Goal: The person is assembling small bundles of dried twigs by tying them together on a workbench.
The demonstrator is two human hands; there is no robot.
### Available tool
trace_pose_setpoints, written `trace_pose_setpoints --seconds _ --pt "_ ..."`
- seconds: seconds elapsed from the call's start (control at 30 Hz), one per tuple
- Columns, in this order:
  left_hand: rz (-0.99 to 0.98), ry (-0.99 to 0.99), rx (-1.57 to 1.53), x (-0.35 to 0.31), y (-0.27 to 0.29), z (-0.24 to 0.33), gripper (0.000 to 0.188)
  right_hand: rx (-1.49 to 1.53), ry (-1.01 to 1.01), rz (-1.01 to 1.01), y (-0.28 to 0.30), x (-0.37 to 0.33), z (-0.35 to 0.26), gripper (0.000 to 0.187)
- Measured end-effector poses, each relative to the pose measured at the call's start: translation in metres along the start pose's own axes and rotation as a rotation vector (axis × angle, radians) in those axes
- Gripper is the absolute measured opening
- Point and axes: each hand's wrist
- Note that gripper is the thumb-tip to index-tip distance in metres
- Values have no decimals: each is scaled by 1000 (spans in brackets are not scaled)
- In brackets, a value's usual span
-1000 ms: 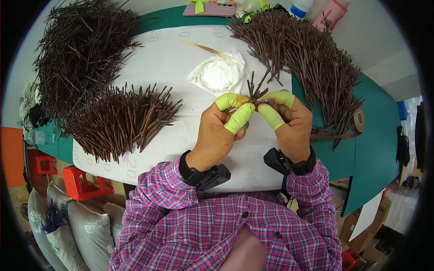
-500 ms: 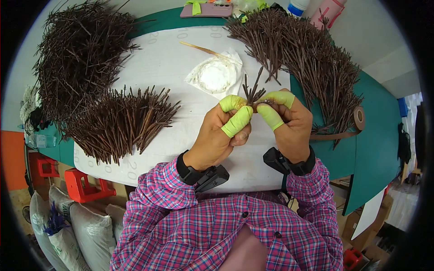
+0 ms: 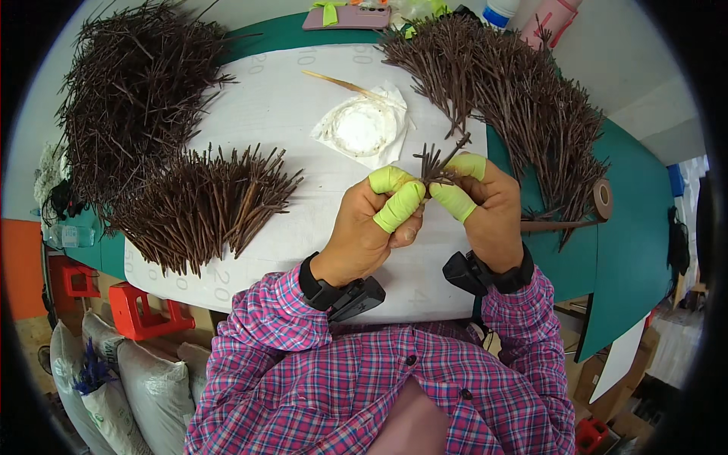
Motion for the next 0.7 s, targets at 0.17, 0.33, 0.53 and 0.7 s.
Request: trace_pose_setpoints --seconds 0.17,0.33,0.53,0.7 --pt "-1 3 97 1 2 0 16 -4 -95 -80 4 2 -3 17" --pt "-4 152 49 2 1 6 18 91 -133 -72 3 2 0 17" --pt "101 93 123 3 -4 2 20 124 -112 -36 6 2 12 18" --pt "85 -94 359 1 -6 0 18 100 -166 -34 11 5 10 20"
Point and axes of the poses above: each hand's wrist, its own x-axis towards the middle knuckle, its own y-axis out of the back of the hand, z = x × y, and after that the axes turned 1 degree about -z, right-handed
